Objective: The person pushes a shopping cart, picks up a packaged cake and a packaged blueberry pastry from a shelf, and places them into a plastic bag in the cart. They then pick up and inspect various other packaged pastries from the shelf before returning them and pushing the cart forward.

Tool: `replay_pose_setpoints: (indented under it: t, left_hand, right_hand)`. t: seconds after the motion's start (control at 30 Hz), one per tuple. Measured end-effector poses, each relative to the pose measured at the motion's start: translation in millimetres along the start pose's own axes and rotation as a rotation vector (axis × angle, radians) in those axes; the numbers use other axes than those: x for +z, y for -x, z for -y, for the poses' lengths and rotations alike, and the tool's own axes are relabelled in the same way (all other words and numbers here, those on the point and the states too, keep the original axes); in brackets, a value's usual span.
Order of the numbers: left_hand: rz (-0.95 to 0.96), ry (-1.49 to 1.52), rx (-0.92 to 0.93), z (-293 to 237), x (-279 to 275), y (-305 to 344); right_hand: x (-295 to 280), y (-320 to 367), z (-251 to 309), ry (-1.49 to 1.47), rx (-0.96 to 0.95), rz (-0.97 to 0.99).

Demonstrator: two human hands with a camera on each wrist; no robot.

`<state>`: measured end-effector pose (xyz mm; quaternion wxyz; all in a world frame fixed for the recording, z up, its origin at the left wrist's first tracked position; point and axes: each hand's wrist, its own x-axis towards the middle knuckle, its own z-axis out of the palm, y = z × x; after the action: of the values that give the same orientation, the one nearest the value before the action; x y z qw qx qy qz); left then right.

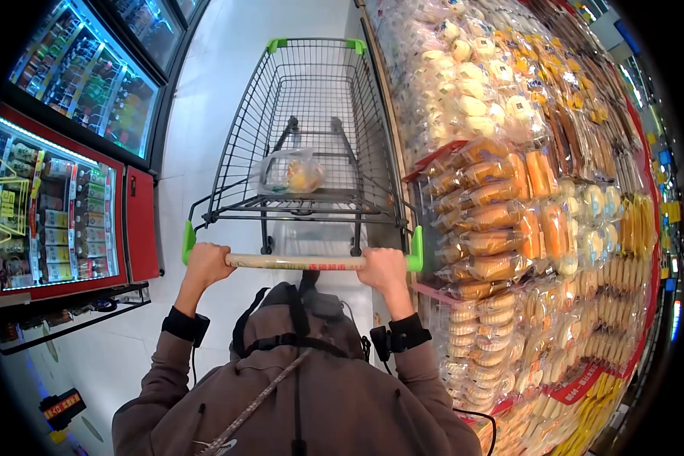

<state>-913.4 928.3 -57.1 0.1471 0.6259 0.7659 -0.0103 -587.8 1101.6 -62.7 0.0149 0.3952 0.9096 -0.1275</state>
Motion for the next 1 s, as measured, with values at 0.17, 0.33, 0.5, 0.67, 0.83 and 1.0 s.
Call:
replay_pose_setpoints:
  t: [0.17, 0.33, 0.5, 0.67, 0.83, 1.0]
  left_hand:
    - [-0.027, 0.011, -0.018, -4, 10, 28]
    - [-0.042, 0.035, -0.001, -9, 19, 63]
    - [-0.082, 0.033, 0.011, -15, 36, 101]
    - [-0.055, 0.04, 0.007, -25, 46, 138]
    - [-0.106, 0.043, 0.008, -32, 63, 168]
    - [-0.069, 0.042, -0.01, -48, 67, 196]
  right_hand:
    - [6, 24, 11, 0.017, 0.02, 0.006]
    - [12, 58, 25, 0.04, 0.039, 0.034]
    - [18, 94, 36, 0.056, 0.04, 0.025]
    - [23, 128, 48, 0.048, 0.071, 0.056]
    - [35, 157, 52, 0.062, 0.054, 0.043]
    - [43, 186, 50, 0.07, 0.02, 0.011]
